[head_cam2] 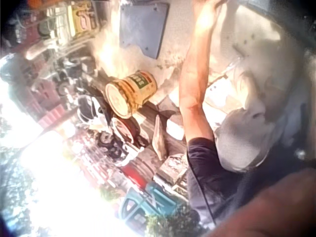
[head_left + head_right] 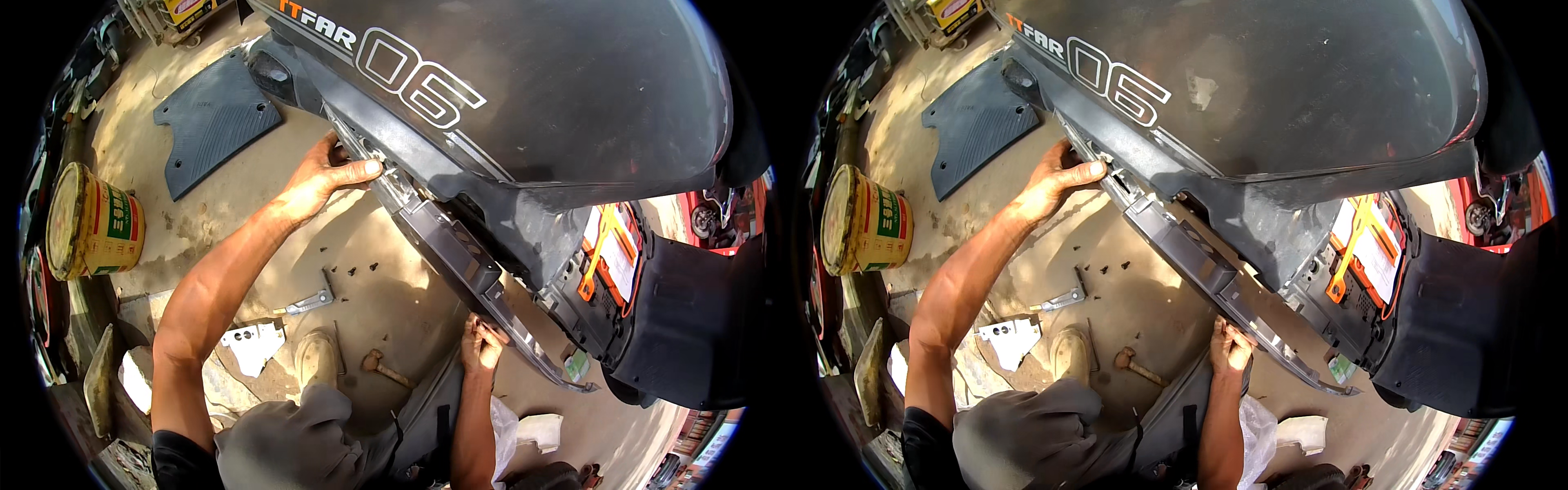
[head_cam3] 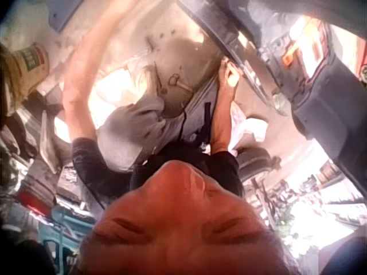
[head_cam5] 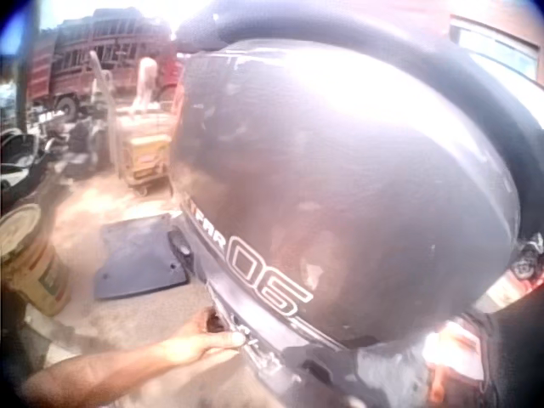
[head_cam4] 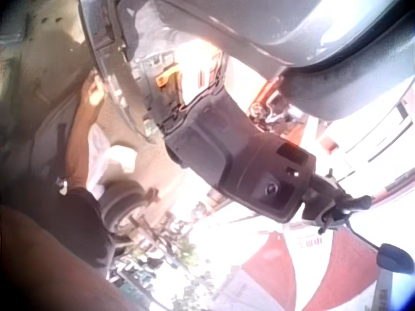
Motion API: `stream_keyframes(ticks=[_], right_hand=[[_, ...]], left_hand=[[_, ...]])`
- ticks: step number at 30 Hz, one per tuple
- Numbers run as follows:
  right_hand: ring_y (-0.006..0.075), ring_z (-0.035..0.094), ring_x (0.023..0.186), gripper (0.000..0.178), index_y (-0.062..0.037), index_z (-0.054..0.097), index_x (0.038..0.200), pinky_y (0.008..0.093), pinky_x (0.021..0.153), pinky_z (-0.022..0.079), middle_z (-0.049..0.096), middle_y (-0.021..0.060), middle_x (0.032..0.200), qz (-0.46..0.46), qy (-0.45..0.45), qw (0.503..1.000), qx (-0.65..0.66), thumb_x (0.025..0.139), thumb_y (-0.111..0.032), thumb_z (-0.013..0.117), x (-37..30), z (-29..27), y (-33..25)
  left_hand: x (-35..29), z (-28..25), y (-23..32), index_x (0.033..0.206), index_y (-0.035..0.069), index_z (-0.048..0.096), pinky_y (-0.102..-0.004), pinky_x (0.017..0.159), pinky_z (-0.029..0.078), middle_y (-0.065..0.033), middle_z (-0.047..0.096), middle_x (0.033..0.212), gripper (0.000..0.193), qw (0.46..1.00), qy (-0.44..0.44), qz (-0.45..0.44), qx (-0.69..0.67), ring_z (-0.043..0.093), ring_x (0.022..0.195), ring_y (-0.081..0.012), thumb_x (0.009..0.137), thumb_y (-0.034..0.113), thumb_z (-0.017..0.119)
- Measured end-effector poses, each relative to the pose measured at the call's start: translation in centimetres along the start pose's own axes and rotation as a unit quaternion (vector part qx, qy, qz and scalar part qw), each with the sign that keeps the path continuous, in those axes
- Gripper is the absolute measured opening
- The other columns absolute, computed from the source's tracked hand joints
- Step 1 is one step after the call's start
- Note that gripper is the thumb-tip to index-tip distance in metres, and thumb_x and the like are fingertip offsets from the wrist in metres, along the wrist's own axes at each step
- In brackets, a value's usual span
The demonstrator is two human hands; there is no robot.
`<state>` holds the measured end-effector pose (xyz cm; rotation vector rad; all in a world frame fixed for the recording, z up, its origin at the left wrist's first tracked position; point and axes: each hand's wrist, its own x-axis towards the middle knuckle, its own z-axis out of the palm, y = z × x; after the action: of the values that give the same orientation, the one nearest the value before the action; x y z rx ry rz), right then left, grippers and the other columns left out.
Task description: The person assembles the side panels of a grey electric scooter. They align the plastic bodywork with the frame, insert screws, and tighten them using a screwdriver. The person works on both the left and right sides of the vehicle, securing the panels to the chassis.
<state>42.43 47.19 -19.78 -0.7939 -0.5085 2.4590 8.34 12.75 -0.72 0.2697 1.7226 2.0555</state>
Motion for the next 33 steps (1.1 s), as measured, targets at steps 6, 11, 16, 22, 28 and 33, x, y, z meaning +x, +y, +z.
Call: stream_keyframes(ticks=[6, 11, 16, 22, 28, 33], right_hand=[[0.0237, 0.061, 0.095, 0.022, -0.0017, 0.065, 0.089, 0.0419, 0.107, 0.054, 0.064, 0.0109, 0.097, -0.006, -0.064, 0.998, -0.012, 0.083, 0.020, 0.066, 0.7, 4.1, 1.0], [0.0281, 0.064, 0.108, 0.028, 0.0052, 0.064, 0.113, 0.0425, 0.106, 0.054, 0.068, 0.0129, 0.106, 0.114, -0.168, 0.979, -0.029, 0.086, 0.013, 0.068, 1.5, 2.4, -0.6], [0.0248, 0.065, 0.096, 0.042, -0.0032, 0.065, 0.131, 0.0395, 0.090, 0.053, 0.073, 0.0121, 0.118, 0.113, -0.133, 0.975, -0.140, 0.090, 0.001, 0.070, 2.8, -0.3, 0.4], [0.0184, 0.065, 0.098, 0.034, -0.0092, 0.069, 0.127, 0.0335, 0.084, 0.052, 0.072, 0.0087, 0.112, 0.122, -0.138, 0.963, -0.197, 0.095, 0.003, 0.066, 1.8, 0.8, 1.7], [0.0244, 0.070, 0.108, 0.030, 0.0017, 0.069, 0.118, 0.0370, 0.094, 0.059, 0.073, 0.0136, 0.116, 0.082, -0.059, 0.973, -0.206, 0.091, 0.013, 0.064, 0.4, 0.8, 2.2], [0.0215, 0.069, 0.106, 0.026, 0.0002, 0.067, 0.123, 0.0328, 0.094, 0.055, 0.073, 0.0113, 0.117, 0.068, -0.038, 0.970, -0.232, 0.096, 0.003, 0.068, 1.1, 0.2, 1.9]], left_hand=[[0.4, -0.6, -1.4, 0.156, -0.009, 0.032, -0.0431, 0.104, 0.057, -0.0196, 0.062, 0.133, 0.103, 0.995, 0.001, 0.039, -0.094, 0.065, 0.121, -0.0290, 0.083, 0.030, 0.092], [0.7, -1.0, -1.5, 0.157, -0.008, 0.035, -0.0423, 0.111, 0.048, -0.0190, 0.063, 0.139, 0.097, 0.977, 0.043, 0.112, -0.175, 0.061, 0.128, -0.0264, 0.088, 0.037, 0.087], [2.9, -3.2, 0.5, 0.147, -0.009, 0.051, -0.0382, 0.111, 0.047, -0.0147, 0.068, 0.132, 0.070, 0.925, 0.048, 0.154, -0.344, 0.065, 0.121, -0.0236, 0.093, 0.025, 0.081], [5.9, -4.9, -0.2, 0.134, -0.005, 0.063, -0.0312, 0.107, 0.046, -0.0109, 0.069, 0.128, 0.036, 0.838, -0.014, 0.201, -0.507, 0.063, 0.119, -0.0181, 0.104, 0.015, 0.065], [6.9, -4.1, -0.9, 0.131, -0.008, 0.067, -0.0343, 0.115, 0.037, -0.0117, 0.070, 0.126, 0.040, 0.820, -0.015, 0.199, -0.536, 0.058, 0.126, -0.0192, 0.103, 0.020, 0.071], [8.0, -3.6, -1.5, 0.139, -0.010, 0.062, -0.0354, 0.120, 0.037, -0.0154, 0.069, 0.134, 0.052, 0.815, -0.001, 0.219, -0.537, 0.058, 0.130, -0.0204, 0.100, 0.021, 0.076]])
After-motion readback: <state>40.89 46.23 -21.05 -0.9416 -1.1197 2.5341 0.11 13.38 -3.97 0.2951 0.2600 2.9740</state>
